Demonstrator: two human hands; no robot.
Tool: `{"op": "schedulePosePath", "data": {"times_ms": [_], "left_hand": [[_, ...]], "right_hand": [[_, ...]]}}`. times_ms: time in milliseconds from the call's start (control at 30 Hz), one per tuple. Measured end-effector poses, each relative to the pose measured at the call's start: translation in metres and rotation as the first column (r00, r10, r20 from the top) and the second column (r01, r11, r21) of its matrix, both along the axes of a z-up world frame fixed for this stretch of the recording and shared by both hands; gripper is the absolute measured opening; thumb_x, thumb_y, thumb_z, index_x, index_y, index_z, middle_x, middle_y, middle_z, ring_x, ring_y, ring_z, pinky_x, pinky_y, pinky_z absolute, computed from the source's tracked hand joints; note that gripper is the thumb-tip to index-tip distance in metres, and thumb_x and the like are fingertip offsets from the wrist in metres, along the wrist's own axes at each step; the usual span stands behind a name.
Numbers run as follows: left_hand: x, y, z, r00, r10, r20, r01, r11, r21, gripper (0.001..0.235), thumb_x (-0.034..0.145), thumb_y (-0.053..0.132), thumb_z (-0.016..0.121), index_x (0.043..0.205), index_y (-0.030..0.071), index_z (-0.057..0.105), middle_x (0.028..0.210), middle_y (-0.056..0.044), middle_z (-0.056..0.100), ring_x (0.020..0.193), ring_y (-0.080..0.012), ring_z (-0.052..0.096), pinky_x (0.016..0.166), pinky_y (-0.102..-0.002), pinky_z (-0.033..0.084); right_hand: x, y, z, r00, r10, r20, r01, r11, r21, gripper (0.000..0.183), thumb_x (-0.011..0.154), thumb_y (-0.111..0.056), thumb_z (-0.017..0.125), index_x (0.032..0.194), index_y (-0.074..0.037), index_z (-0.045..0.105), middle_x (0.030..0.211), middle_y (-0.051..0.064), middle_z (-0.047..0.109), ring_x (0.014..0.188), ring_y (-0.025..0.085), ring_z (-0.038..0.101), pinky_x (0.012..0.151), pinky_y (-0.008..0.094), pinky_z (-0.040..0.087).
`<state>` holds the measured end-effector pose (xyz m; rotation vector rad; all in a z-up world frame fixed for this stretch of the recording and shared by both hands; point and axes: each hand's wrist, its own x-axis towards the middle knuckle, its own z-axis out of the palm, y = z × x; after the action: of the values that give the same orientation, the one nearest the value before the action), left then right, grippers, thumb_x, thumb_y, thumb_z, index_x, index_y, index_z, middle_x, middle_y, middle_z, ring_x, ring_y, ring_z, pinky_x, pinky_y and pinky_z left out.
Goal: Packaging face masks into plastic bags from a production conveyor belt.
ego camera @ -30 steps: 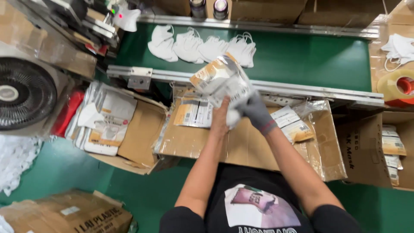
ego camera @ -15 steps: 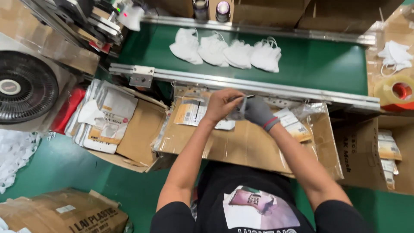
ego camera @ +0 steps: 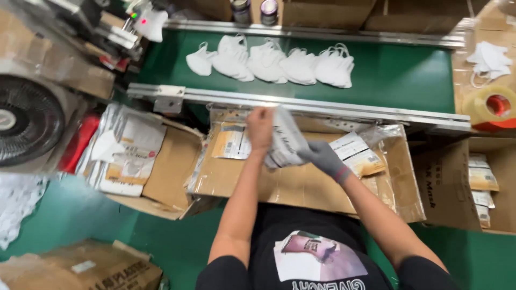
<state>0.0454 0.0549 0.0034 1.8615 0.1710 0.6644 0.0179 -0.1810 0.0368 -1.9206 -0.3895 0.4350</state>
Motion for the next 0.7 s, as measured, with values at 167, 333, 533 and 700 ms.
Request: {"op": "schedulePosePath", "data": {"times_ms": [167,333,533,700], "left_hand": [[0.021,-0.06,-0.053,0.991,0.024,-0.134,-0.081,0.895,-0.438,0.019,0.092,0.017,0.073,0.087,-0.001,0.071,0.078,-0.001,0.067,0.073,-0.0105,0.057,0.069,-0.03,0.049],[-0.024,-0.156,-0.073,0.782,-0.539,-0.311,-0.073,0.417,-0.906,0.039,0.099,0.051,0.065,0.09,0.013,0.065,0.072,-0.001,0.056,0.057,-0.0135,0.049,0.046,-0.03,0.04],[-0.055,-0.241,-0.182,0.71,-0.589,-0.385,0.183,0.683,-0.707,0.041,0.097,0.038,0.069,0.121,0.004,0.065,0.107,-0.002,0.074,0.097,-0.0188,0.068,0.082,-0.034,0.055],[-0.02,-0.192,-0.151,0.859,-0.44,-0.263,0.313,0.857,-0.409,0.056,0.092,0.028,0.072,0.134,-0.002,0.05,0.122,-0.018,0.066,0.112,-0.0293,0.064,0.097,-0.04,0.051]], "right_hand": [[-0.014,-0.077,-0.011,0.944,-0.193,-0.268,0.235,0.963,0.134,0.037,0.095,-0.031,0.066,0.115,-0.001,0.073,0.107,0.007,0.074,0.097,0.014,0.068,0.089,0.03,0.055],[-0.005,-0.15,0.049,0.874,-0.38,-0.303,0.458,0.852,0.253,0.053,0.084,-0.02,0.073,0.132,-0.003,0.059,0.118,0.009,0.07,0.104,0.018,0.068,0.092,0.035,0.057],[0.003,-0.207,-0.093,0.835,-0.448,-0.32,0.298,0.857,-0.421,0.046,0.086,-0.025,0.082,0.119,0.005,0.071,0.102,0.023,0.073,0.081,0.031,0.069,0.071,0.045,0.055],[-0.015,-0.14,-0.131,0.782,-0.615,-0.103,0.608,0.788,-0.091,0.052,0.081,-0.027,0.081,0.122,0.0,0.065,0.106,0.015,0.075,0.091,0.023,0.071,0.075,0.038,0.056]]}}
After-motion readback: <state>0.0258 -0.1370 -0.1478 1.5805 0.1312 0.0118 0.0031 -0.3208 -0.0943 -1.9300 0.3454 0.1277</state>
